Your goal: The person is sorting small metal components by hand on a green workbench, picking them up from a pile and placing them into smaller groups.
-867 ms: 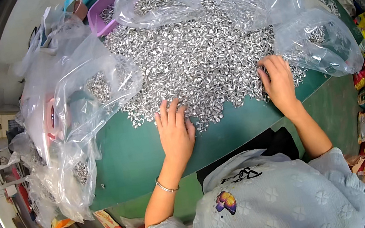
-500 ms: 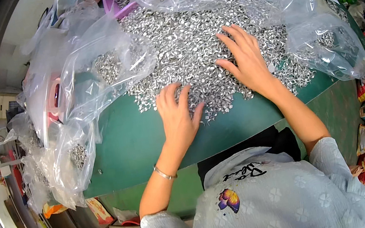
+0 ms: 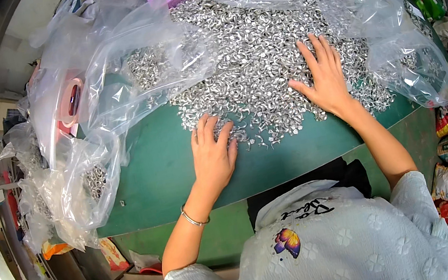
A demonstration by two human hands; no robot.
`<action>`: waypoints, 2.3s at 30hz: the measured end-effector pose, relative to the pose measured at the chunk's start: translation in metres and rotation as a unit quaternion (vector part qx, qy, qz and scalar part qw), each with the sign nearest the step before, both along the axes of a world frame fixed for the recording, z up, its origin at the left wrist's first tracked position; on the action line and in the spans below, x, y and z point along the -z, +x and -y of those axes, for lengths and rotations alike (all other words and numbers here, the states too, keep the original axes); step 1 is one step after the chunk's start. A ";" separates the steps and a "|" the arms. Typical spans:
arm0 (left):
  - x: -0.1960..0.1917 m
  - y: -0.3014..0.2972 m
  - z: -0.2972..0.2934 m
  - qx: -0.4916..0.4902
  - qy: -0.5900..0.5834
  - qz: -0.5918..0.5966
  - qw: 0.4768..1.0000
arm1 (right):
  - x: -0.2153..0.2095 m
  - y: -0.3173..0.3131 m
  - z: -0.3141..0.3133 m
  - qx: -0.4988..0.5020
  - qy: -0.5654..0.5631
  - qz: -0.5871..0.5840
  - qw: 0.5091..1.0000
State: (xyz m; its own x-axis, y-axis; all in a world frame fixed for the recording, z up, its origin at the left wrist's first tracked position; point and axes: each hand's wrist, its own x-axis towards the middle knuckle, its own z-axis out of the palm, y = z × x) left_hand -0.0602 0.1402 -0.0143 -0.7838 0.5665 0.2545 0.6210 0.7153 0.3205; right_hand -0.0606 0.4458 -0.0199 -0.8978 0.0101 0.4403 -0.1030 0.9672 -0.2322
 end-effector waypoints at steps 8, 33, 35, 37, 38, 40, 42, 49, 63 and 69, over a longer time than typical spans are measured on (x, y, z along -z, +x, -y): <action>-0.010 -0.010 0.036 -0.005 0.005 0.047 0.999 | -0.007 0.024 0.026 -0.012 -0.011 0.002 1.000; 0.006 -0.017 0.053 -0.179 0.210 0.008 0.961 | -0.011 0.046 0.073 -0.235 -0.047 0.145 0.960; 0.014 -0.022 0.074 -0.300 0.361 0.185 0.863 | -0.006 0.043 0.083 -0.256 -0.033 0.134 0.957; -0.005 -0.027 0.070 -0.312 0.556 0.287 0.715 | -0.001 0.041 0.093 -0.266 -0.011 0.132 0.955; -0.008 -0.031 0.075 -0.302 0.581 0.281 0.702 | -0.005 0.039 0.097 -0.283 -0.019 0.127 0.951; -0.014 -0.033 0.082 -0.297 0.590 0.269 0.701 | -0.001 0.037 0.107 -0.312 -0.011 0.128 0.941; -0.017 -0.032 0.088 -0.308 0.558 0.257 0.726 | -0.001 0.030 0.117 -0.338 -0.013 0.126 0.932; -0.031 -0.017 0.089 -0.149 0.306 0.234 0.911 | 0.003 -0.013 0.170 -0.322 -0.057 0.126 0.937; 0.006 -0.031 0.111 -0.169 0.219 0.039 0.960 | 0.006 -0.083 0.199 -0.276 -0.118 0.041 0.953; -0.017 -0.005 0.097 -0.150 0.045 0.059 0.986 | -0.010 -0.021 0.195 -0.387 -0.005 0.167 0.907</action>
